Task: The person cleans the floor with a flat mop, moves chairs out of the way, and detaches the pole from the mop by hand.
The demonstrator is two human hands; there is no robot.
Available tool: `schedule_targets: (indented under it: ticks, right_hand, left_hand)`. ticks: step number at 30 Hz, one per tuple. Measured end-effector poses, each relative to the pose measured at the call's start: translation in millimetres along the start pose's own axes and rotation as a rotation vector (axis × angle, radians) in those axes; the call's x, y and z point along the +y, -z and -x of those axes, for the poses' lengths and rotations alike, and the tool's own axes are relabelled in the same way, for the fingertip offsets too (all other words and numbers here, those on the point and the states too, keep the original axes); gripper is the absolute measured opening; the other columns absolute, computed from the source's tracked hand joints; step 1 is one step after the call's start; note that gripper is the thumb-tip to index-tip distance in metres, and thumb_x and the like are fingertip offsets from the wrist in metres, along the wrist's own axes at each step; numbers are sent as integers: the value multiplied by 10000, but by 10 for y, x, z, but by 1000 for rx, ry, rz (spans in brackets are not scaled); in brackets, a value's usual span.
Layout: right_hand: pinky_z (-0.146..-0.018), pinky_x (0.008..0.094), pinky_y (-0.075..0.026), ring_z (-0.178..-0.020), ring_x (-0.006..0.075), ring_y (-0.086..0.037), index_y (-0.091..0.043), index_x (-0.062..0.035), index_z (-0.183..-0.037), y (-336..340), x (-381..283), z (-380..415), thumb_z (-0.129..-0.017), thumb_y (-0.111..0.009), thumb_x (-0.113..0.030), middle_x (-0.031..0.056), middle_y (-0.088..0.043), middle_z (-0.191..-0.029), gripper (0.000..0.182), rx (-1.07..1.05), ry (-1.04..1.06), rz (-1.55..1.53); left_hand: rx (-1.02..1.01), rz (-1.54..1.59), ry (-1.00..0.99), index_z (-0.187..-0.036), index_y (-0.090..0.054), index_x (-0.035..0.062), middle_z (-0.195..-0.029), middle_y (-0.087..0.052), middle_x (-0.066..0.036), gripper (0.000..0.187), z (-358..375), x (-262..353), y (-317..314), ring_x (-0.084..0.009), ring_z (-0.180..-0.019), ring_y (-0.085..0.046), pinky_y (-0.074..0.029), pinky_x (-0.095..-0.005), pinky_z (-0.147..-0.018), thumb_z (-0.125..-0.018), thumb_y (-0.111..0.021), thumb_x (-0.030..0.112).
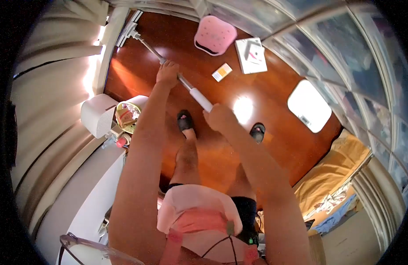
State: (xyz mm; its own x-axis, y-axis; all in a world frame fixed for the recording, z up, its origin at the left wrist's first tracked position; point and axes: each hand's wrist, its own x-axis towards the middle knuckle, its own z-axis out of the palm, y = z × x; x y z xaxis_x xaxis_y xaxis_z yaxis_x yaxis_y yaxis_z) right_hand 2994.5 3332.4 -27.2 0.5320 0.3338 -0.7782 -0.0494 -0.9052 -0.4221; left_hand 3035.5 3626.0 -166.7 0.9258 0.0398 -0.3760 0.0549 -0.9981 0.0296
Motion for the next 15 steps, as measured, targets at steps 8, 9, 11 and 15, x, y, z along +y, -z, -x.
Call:
schedule_targets:
  ticks: [8, 9, 11, 15]
  right_hand:
    - [-809, 529, -548, -968, 485, -687, -635, 32, -1116, 112, 1514, 2107, -940, -661, -341, 325, -697, -966, 414, -71, -94, -257]
    - [-804, 517, -539, -967, 487, -680, -641, 38, -1119, 396, 1527, 2531, -938, -664, -328, 331, -688, -951, 409, -31, -89, -283]
    - [-705, 492, -530, -852, 482, -671, -655, 67, -957, 470, 2282, 3044, -962, -635, -328, 290, -671, -837, 395, -210, -59, -243]
    - [-792, 569, -547, -929, 485, -687, -628, 8, -1201, 890, 2763, 4203, -970, -659, -353, 289, -706, -994, 429, -341, -378, 144]
  left_hand:
    - [-383, -69, -147, -974, -800, 126, -1102, -741, -143, 363, 1380, 2069, 158, -335, -1111, -677, -535, -497, -981, -883, -674, 454]
    - [-380, -56, -270, -949, -807, 99, -1087, -748, -163, 343, 1627, 2450, 788, -348, -1046, -704, -574, -471, -912, -852, -692, 408]
    - [-381, 101, -248, -893, -803, 111, -1016, -750, -161, 288, 2079, 3119, 359, -331, -992, -710, -567, -461, -895, -823, -703, 371]
    - [-340, 373, -447, -810, -772, 138, -880, -726, -114, 240, 3063, 4275, 457, -293, -893, -697, -544, -448, -814, -810, -708, 370]
